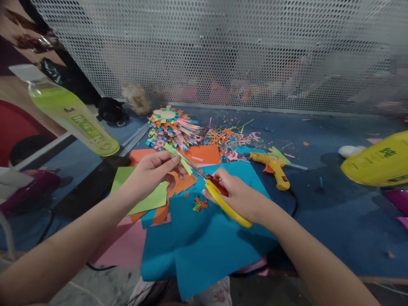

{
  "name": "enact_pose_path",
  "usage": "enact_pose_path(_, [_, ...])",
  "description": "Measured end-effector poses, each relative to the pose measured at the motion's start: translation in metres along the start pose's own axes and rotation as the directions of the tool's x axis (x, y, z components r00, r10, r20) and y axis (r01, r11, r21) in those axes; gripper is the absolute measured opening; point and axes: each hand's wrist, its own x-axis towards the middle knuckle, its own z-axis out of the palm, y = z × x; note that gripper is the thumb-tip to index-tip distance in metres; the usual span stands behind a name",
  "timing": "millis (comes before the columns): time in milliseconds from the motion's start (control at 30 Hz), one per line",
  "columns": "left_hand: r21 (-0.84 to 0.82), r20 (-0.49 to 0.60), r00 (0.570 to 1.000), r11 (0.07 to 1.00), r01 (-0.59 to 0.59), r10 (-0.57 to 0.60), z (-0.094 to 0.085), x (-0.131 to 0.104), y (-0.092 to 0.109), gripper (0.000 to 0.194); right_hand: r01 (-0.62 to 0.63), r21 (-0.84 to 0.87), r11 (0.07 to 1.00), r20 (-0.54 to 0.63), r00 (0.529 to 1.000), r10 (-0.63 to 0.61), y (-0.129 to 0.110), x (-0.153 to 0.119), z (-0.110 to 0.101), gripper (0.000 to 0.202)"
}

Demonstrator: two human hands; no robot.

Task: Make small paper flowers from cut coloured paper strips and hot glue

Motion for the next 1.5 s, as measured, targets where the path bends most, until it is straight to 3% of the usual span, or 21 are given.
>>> enact_pose_path(633, [-0.044,0.009,0.999,0.999,-0.031,0.031,0.004,0.001,-0.002,0.029,0.020,-0.037,0.999,-0.030,0.999,-0.021,0.005,0.005,0.010,0.029])
enact_pose_path(1000, [-0.067,0.021,1.000,0.998,-0.011,0.012,0.005,0.005,-0.004,0.031,0.074,-0.083,0.994,-0.143,0.986,-0.086,0.014,0.012,0.021,0.030])
enact_pose_path(1167, [-0.054,0.045,0.999,0.999,-0.004,0.007,0.005,0.004,-0.006,0.030,0.006,-0.040,0.999,-0.180,0.984,-0.013,0.011,0.015,0.013,0.032])
enact_pose_path(1233, [-0.007,0.042,0.999,1.000,-0.009,0.009,0.003,0.006,-0.007,0.028,-0.070,-0.062,0.996,-0.276,0.960,0.051,0.013,0.019,0.006,0.036])
enact_pose_path(1367, [0.104,-0.019,0.999,0.994,-0.045,0.047,-0.005,0.011,-0.011,0.024,-0.230,-0.169,0.958,-0.527,0.843,0.109,0.022,0.026,-0.012,0.040])
enact_pose_path(1500, [0.195,-0.013,0.997,0.978,-0.073,0.077,-0.010,0.016,-0.019,0.023,-0.313,-0.235,0.920,-0.596,0.795,0.118,0.028,0.021,-0.025,0.038])
